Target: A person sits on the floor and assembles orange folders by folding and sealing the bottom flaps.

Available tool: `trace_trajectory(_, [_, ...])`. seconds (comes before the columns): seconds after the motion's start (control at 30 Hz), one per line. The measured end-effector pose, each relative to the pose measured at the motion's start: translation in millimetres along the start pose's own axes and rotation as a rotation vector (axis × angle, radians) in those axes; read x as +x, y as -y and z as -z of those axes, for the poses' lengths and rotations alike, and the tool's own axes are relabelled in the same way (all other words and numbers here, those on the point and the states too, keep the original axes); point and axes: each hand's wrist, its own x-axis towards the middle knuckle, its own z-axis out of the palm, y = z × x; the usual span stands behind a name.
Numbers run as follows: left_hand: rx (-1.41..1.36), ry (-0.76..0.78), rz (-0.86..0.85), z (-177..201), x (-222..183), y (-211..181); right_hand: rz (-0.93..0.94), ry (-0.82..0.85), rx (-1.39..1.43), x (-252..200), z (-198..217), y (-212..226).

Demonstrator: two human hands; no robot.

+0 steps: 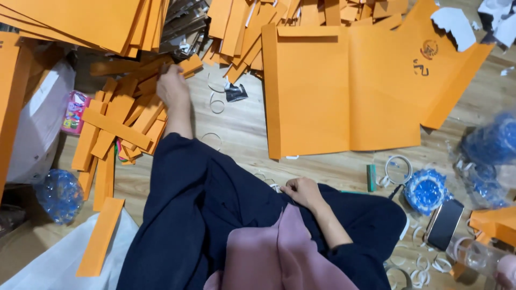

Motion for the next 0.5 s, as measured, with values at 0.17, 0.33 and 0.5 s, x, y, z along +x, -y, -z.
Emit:
trace_trajectory(0.17, [-0.055, -0.074, -0.346, -1.7, -10.5, -49.8, -0.029, -0.015, 0.040, 5.8, 4.7, 6.7])
trace_trajectory(0.33, [-0.279, -0.054, -0.295, -16.7, -7.8, -95.0, -0.042, -0.066, 0.104, 14.9, 6.8, 4.7])
trace_trajectory(0.5, [-0.543, -0.066, 0.019, -26.1, -2.6, -121.1, -0.092, -0.094, 0.220, 21.4, 9.8, 1.7])
